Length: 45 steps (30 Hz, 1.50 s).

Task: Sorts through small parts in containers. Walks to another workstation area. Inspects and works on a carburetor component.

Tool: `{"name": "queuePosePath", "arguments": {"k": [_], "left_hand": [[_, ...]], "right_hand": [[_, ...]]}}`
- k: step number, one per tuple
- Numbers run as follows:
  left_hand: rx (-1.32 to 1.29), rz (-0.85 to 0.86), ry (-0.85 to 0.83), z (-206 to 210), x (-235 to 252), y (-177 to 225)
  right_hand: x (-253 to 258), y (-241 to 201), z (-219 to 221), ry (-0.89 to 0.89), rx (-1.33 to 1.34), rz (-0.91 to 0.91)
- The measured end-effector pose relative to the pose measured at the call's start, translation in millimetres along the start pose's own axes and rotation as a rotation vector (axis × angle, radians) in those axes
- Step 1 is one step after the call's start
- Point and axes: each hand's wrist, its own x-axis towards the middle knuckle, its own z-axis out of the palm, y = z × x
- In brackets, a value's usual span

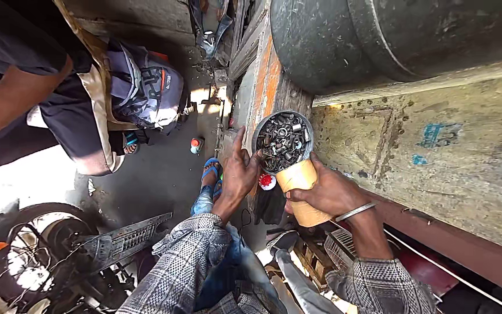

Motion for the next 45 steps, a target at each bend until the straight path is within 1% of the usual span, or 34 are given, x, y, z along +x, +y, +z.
{"name": "queuePosePath", "arguments": {"k": [3,5,7,12,15,18,21,22,24,27,29,33,36,38,41,43,45], "left_hand": [[-0.004,-0.097,-0.043,0.0,-0.6,-2.2],[0.014,-0.116,-0.079,-0.2,0.2,-1.6],[0.016,-0.117,-0.09,-0.9,1.1,-0.7],[0.012,-0.119,-0.105,-5.7,2.4,0.3],[0.008,-0.108,-0.104,-5.7,3.0,-1.5],[0.019,-0.1,-0.11,-7.4,3.8,-3.4],[0.043,-0.086,-0.118,-9.9,5.3,-7.8],[0.057,-0.069,-0.105,-10.5,4.5,-8.9],[0.108,0.022,-0.048,-12.0,-0.3,-8.5],[0.191,0.255,0.03,-17.1,-5.4,2.3],[0.251,0.389,0.02,-18.0,1.0,12.1],[0.436,0.434,-0.155,-15.8,15.9,25.9],[0.486,0.465,-0.22,-14.6,24.0,32.6],[0.531,0.536,-0.267,-13.5,27.8,35.9],[0.673,0.637,-0.375,-8.9,30.4,35.5],[0.741,0.663,-0.383,-5.5,29.3,33.6],[0.755,0.655,-0.35,-3.5,26.1,34.8]], "right_hand": [[3.0,-2.7,-8.1,-0.006,-0.017,-0.016],[8.3,-1.7,-11.8,-0.039,-0.029,-0.016],[10.9,3.3,-10.8,-0.028,-0.018,-0.041],[11.0,27.5,13.1,0.107,0.079,-0.18],[11.1,40.9,31.4,0.196,0.191,-0.248],[10.7,48.9,45.0,0.251,0.297,-0.293],[9.4,52.7,53.8,0.298,0.347,-0.312],[8.0,52.9,55.0,0.303,0.365,-0.312],[5.7,52.5,55.9,0.321,0.394,-0.311],[4.8,51.7,55.8,0.348,0.417,-0.325],[6.0,51.3,56.2,0.369,0.433,-0.339],[8.7,49.2,53.0,0.378,0.434,-0.352],[8.5,48.0,51.2,0.394,0.426,-0.366],[8.1,47.2,50.7,0.407,0.431,-0.37],[8.2,46.8,53.7,0.418,0.446,-0.401],[4.0,47.1,56.3,0.437,0.466,-0.44],[-5.4,47.6,57.6,0.464,0.478,-0.46]]}}
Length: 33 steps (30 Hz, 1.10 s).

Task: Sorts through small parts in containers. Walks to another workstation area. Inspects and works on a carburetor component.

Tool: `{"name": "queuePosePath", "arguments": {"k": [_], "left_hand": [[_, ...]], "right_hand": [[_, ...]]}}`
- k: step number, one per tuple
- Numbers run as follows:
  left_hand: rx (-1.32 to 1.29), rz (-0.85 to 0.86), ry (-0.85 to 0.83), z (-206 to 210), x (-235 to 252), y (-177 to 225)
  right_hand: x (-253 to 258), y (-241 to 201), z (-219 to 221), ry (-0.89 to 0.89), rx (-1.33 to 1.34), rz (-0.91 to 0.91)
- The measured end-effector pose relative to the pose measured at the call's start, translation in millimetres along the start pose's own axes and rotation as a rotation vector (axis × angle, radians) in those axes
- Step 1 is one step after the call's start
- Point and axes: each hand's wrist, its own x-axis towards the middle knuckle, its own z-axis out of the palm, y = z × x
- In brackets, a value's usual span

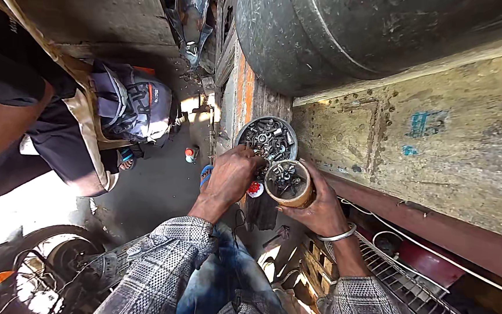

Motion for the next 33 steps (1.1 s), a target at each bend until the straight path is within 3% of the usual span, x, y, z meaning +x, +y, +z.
{"name": "queuePosePath", "arguments": {"k": [7,13,21,29,33], "left_hand": [[-0.245,-0.136,0.131,-4.6,-7.3,5.1],[-0.379,-0.14,0.189,-18.4,-16.0,12.9],[-0.395,-0.171,0.115,-19.5,-15.2,14.4],[-0.406,-0.186,0.107,-20.8,-12.2,22.5],[-0.314,-0.164,0.052,-25.2,-6.8,33.8]], "right_hand": [[-11.3,-3.2,6.4,0.105,0.115,-0.05],[-14.9,-4.0,1.6,0.128,0.023,-0.064],[-10.3,-3.1,-3.3,0.109,-0.038,-0.081],[0.8,-10.8,-7.9,0.095,0.105,-0.033],[3.2,-11.2,-6.3,0.105,0.184,-0.113]]}}
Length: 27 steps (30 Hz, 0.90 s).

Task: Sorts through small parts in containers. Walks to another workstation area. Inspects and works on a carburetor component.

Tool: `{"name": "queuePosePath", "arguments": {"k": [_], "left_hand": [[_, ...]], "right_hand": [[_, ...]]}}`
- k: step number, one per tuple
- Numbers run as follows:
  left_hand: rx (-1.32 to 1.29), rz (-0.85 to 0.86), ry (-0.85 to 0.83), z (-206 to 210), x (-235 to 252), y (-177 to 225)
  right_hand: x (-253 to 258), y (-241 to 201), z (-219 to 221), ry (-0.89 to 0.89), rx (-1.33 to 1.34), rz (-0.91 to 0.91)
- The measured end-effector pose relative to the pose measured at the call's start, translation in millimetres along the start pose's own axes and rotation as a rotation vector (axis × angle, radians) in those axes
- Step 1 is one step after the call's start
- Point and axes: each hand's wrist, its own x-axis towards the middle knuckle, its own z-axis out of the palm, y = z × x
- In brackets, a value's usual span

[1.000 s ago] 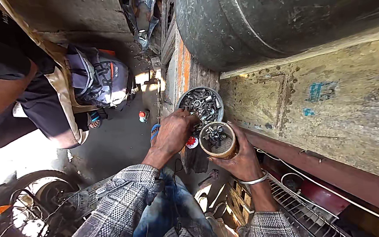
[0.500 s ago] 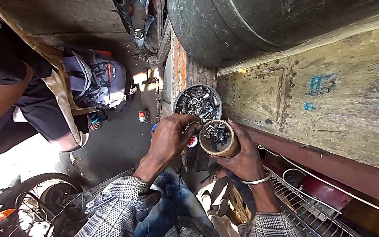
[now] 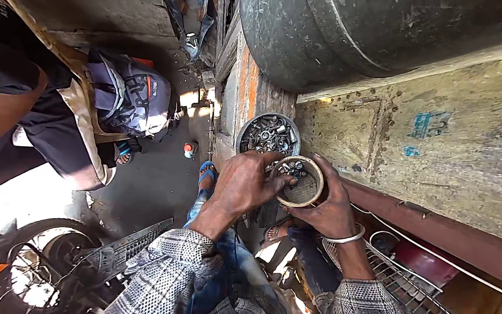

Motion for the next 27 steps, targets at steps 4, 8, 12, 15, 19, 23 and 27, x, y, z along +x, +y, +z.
{"name": "queuePosePath", "arguments": {"k": [4,8,12,15,19,23,27], "left_hand": [[-0.034,0.064,0.023,0.4,3.2,2.5],[-0.109,0.052,0.03,1.0,3.3,2.6],[-0.233,-0.053,0.152,1.2,0.2,-3.2],[-0.251,-0.229,0.278,4.5,-4.2,-25.5],[-0.248,-0.484,0.243,10.5,-8.6,-63.1],[-0.281,-0.538,0.156,18.6,-13.8,-73.4],[-0.306,-0.518,0.175,18.8,-14.3,-71.2]], "right_hand": [[1.3,0.1,0.3,0.03,0.037,-0.072],[-1.6,-3.5,-4.6,0.017,-0.004,-0.039],[-2.1,-2.8,-8.8,0.003,0.015,0.009],[2.1,-1.4,-18.5,-0.03,-0.112,0.126],[18.6,2.1,-36.0,-0.243,-0.431,0.319],[37.4,-3.5,-47.0,-0.45,-0.631,0.341],[68.1,-104.0,-28.2,-0.501,-0.654,0.509]]}}
